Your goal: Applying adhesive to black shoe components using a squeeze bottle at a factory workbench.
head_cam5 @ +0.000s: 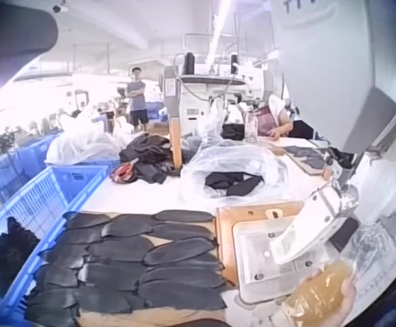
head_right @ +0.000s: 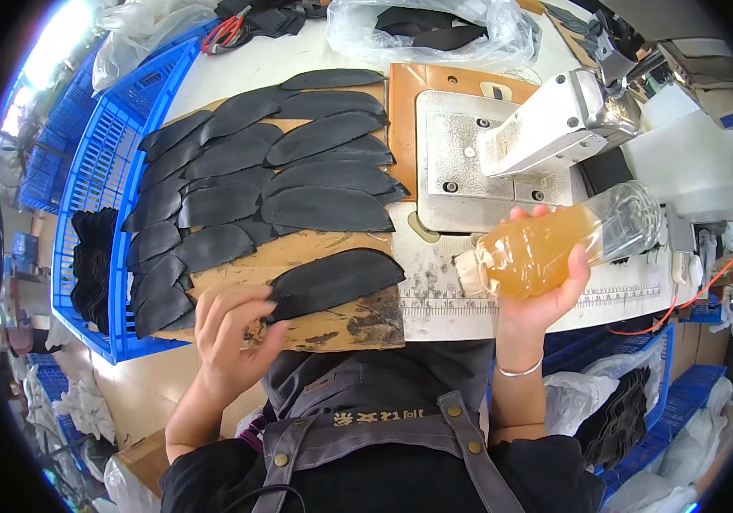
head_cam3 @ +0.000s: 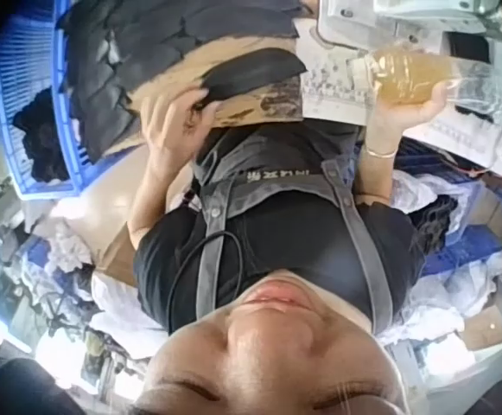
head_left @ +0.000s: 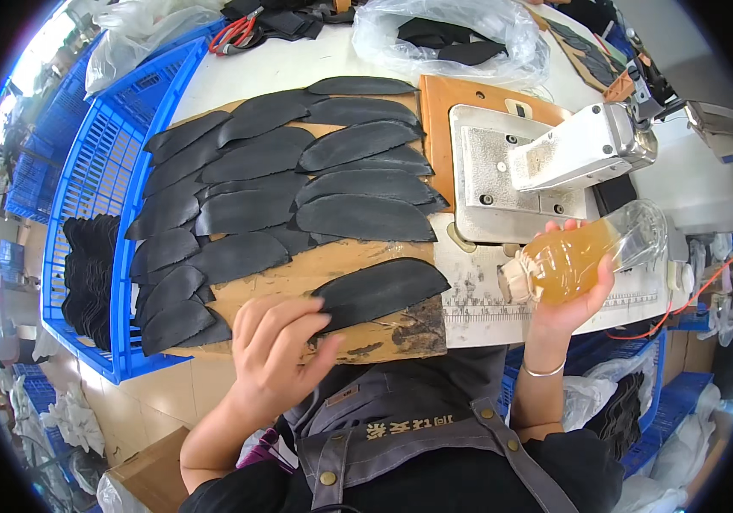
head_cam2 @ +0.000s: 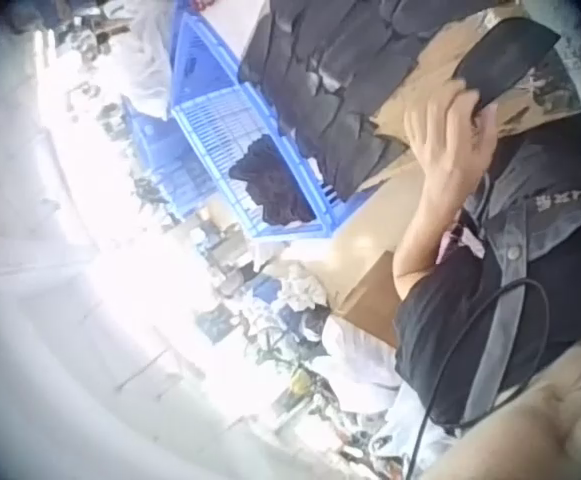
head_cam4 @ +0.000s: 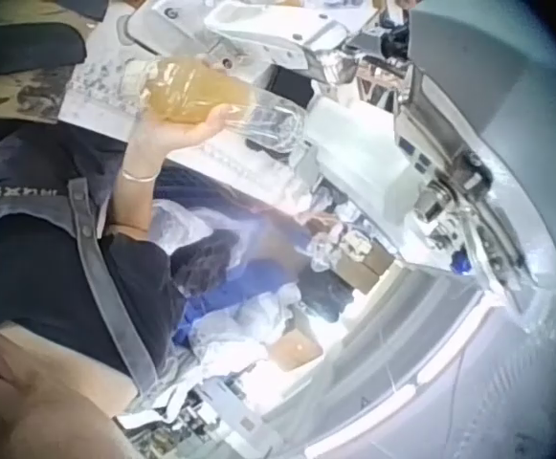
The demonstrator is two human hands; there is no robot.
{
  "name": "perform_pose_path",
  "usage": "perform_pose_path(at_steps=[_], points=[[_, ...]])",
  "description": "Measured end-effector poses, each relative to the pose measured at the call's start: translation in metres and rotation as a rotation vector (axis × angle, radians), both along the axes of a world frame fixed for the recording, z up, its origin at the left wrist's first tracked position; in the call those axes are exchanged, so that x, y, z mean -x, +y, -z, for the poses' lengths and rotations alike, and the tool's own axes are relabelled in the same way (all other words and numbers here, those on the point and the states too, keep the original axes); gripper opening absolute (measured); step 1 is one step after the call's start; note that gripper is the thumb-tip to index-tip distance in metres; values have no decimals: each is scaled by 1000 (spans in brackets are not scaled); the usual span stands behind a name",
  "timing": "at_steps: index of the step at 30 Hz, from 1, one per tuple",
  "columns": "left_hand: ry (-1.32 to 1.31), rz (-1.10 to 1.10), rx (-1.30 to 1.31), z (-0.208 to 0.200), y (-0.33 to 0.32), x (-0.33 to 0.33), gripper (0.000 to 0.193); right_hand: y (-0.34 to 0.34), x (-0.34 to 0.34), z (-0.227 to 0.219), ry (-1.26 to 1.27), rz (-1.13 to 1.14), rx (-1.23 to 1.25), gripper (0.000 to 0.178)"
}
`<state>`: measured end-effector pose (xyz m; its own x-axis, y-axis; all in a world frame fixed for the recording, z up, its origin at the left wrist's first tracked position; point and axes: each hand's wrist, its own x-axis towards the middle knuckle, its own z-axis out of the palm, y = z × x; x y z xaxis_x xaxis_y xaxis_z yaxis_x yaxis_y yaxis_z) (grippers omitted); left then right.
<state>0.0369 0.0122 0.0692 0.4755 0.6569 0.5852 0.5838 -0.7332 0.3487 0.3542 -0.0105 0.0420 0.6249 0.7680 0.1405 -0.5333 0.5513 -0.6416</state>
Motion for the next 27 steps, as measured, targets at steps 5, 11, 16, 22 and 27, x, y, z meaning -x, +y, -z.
perform_pose_path(at_steps=[5,11,16,22,27], points=[[191,173,278,-26,23,-61,51,-6,6,1,-38,-125,2,49],[377,180,313,-15,36,-89,48,-8,6,4,38,-205,4,52],[306,181,419,-18,43,-88,39,-6,1,4,62,-254,-6,53],[258,145,393,-15,48,-85,31,-5,3,5,91,-278,-33,54],[34,102,450,-16,46,-69,20,-9,8,3,102,-283,-3,54]])
